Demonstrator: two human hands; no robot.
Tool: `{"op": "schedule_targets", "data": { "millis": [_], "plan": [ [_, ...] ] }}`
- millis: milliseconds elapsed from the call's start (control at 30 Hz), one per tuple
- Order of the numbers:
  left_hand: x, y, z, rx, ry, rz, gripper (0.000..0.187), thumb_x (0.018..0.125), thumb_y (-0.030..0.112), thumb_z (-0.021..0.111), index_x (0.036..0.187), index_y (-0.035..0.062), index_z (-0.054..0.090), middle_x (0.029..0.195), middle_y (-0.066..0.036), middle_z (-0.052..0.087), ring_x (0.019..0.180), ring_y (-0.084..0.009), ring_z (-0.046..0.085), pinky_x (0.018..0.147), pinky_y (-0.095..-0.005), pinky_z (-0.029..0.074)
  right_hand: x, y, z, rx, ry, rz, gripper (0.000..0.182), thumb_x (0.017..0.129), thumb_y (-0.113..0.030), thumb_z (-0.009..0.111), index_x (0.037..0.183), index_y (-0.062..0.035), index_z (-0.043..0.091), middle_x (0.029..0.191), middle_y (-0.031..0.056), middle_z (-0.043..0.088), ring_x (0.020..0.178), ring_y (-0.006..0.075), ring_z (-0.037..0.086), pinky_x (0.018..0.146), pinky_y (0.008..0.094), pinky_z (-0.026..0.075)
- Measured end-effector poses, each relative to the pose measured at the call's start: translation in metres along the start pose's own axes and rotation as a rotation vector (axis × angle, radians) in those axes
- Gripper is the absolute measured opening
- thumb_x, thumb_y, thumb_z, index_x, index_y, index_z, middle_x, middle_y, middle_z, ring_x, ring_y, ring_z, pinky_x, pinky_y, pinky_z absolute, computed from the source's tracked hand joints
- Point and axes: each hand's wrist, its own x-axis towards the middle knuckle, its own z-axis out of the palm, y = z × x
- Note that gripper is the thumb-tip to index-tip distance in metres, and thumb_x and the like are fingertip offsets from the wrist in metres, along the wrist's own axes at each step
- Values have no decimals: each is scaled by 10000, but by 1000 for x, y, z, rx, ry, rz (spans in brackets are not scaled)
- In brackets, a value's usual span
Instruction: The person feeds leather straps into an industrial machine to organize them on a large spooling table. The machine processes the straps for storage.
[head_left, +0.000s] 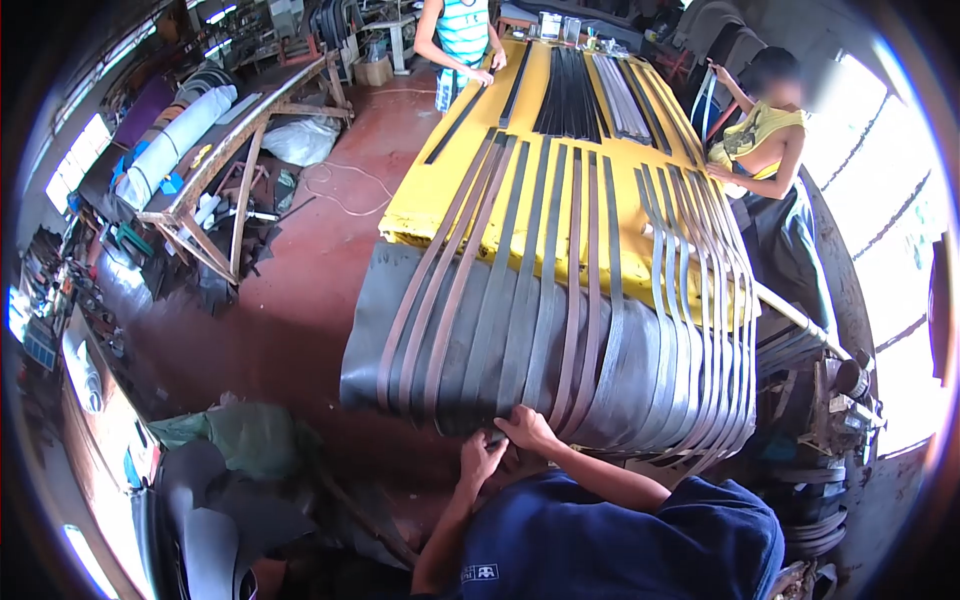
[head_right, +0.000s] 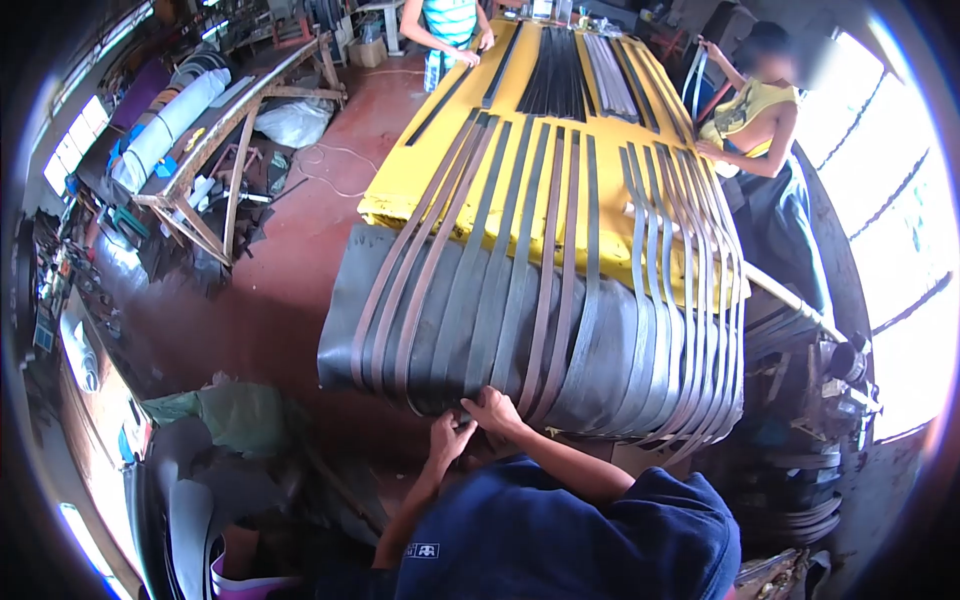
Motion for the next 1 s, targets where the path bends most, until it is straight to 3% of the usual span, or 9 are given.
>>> {"op": "schedule_targets", "data": {
  "millis": [67,200,233,333,400,533,633,667,1000],
  "plan": [
    [-3,38,-29,-73,-150,46,283,736,151,728,912,-14,581,807,-128,656,684,-249,651,653,-336,508,-5,-13,-7,17,30,60,463,801,-418,647,851,40,599,782,152,649,778,284,653,677,384,495],
    [4,100,-78,-389,-465,-61,237,820,33,643,1026,-32,547,810,-77,659,736,-131,651,656,-275,511,7,-31,-26,1200,-149,166,275,895,-239,583,931,28,526,848,155,649,713,234,663,599,341,531],
    [6,112,-89,-438,-500,-69,255,826,37,640,1049,-37,540,809,-81,658,733,-132,652,655,-272,512,22,-32,-34,1275,-188,86,204,910,-167,557,982,17,503,874,146,651,725,253,664,591,345,543],
    [7,136,-116,-522,-511,-77,442,854,40,616,1195,-117,385,810,-118,647,667,-140,643,630,-260,517,51,-69,-85,1326,-148,-1,195,924,-166,531,1025,-2,497,887,121,663,755,220,671,604,330,558],
    [2,155,-130,-612,-422,-83,282,860,29,607,1108,-18,480,777,-87,630,628,-143,628,608,-267,511,76,-93,-122,1378,-132,-13,178,940,-131,479,1061,-1,468,892,136,654,763,232,669,633,335,571],
    [-7,177,-158,-614,-483,43,417,868,-10,575,1238,-84,397,790,-105,616,625,-139,627,599,-254,517,142,-126,-179,1559,-138,-97,229,936,-76,428,1075,104,403,905,207,565,774,270,626,658,371,556],
    [-17,193,-173,-604,-402,29,354,870,-26,564,1203,-66,451,791,-91,605,616,-132,622,579,-250,520,197,-143,-219,1510,-75,-102,246,931,-89,443,1066,116,422,907,233,574,778,278,635,686,350,575],
    [-19,197,-179,-601,-378,19,342,870,-29,563,1193,-70,456,794,-91,604,617,-132,622,576,-250,520,224,-140,-233,1503,-156,-120,293,958,-92,394,1187,65,300,1024,259,521,846,288,626,750,383,573],
    [-59,207,-232,-589,-195,-71,174,833,9,633,974,-78,581,719,-142,668,677,-194,668,631,-291,537,324,-189,-341,1399,36,-123,257,960,-61,352,1152,105,390,981,253,610,836,281,662,789,358,579]
  ]
}}
